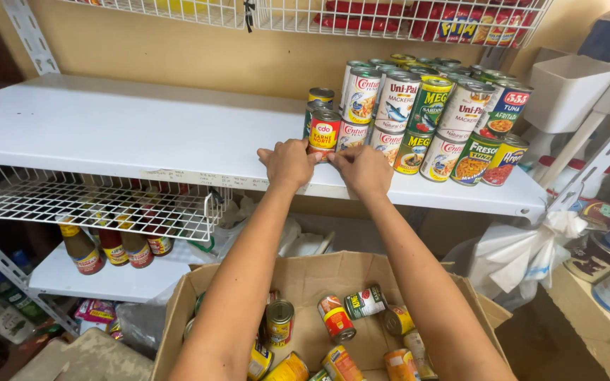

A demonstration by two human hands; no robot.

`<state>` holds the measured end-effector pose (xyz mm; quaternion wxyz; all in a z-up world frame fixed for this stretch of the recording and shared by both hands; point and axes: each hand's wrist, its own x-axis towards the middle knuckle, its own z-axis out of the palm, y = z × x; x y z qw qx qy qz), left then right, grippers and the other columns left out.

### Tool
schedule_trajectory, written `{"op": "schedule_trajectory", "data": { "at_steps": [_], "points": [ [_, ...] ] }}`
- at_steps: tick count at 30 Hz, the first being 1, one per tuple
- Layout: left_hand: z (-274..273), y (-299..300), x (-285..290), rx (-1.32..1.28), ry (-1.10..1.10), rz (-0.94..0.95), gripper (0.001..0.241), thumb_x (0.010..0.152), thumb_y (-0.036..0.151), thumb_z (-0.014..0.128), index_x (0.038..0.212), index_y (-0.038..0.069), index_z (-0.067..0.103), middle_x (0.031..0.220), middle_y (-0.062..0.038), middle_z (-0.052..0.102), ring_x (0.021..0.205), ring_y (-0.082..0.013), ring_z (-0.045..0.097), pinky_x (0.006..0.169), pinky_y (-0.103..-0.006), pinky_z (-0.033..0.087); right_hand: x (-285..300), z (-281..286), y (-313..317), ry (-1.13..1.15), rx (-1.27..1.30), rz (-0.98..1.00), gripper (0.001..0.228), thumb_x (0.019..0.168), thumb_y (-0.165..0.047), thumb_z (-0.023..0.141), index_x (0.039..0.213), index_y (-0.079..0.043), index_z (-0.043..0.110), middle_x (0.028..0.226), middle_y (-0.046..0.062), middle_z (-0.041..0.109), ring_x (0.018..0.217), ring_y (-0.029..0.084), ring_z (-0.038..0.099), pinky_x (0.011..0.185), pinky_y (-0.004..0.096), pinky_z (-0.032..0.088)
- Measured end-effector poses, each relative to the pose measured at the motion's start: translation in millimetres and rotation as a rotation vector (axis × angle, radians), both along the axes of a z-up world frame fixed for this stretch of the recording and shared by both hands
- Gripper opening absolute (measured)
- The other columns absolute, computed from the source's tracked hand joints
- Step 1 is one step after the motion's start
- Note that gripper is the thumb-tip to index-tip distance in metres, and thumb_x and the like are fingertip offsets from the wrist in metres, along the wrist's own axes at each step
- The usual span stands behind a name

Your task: Organizing and stocking various canned goods from a cardboard box onto store shelves.

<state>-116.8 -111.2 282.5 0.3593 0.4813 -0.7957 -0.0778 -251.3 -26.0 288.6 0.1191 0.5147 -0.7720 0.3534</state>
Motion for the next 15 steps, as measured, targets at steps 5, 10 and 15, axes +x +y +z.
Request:
{"op": "schedule_trajectory", "data": {
  "at_steps": [5, 10, 15],
  "points": [
    [-9.5, -14.9, -4.8, 0.062, -0.07, 0.06, 0.058, 0.086, 0.049, 0.077, 0.129, 0.012, 0.065, 0.115, -0.008, 0.073, 0.114, -0.0274, 0.062, 0.097, -0.0551, 0.033, -1.8, -5.7, -0.7, -0.014, -0.027, 0.004, 0.026, 0.083, -0.05, 0.077, 0.101, -0.032, 0.082, 0.087, 0.007, 0.077, 0.082, 0.03, 0.073, 0.071, 0.045, 0.057],
    [4.8, -35.0, -11.4, 0.224, -0.094, 0.028, 0.111, 0.077, 0.046, 0.082, 0.159, 0.007, 0.018, 0.142, -0.005, 0.055, 0.131, -0.0333, 0.044, 0.098, -0.0672, 0.025, -3.7, -6.6, -4.8, 0.016, -0.026, -0.012, 0.024, 0.084, -0.048, 0.078, 0.103, -0.034, 0.082, 0.089, 0.009, 0.077, 0.084, 0.031, 0.073, 0.074, 0.045, 0.057],
    [30.2, -9.2, 2.5, 0.411, -0.169, -0.08, 0.092, 0.078, 0.038, 0.076, 0.16, 0.037, 0.036, 0.154, 0.006, 0.054, 0.149, -0.0355, 0.034, 0.114, -0.0763, 0.016, -6.7, -11.5, -7.7, 0.016, -0.012, 0.003, 0.024, 0.084, -0.047, 0.077, 0.103, -0.034, 0.082, 0.091, 0.007, 0.078, 0.085, 0.03, 0.073, 0.073, 0.046, 0.057]
  ]
}}
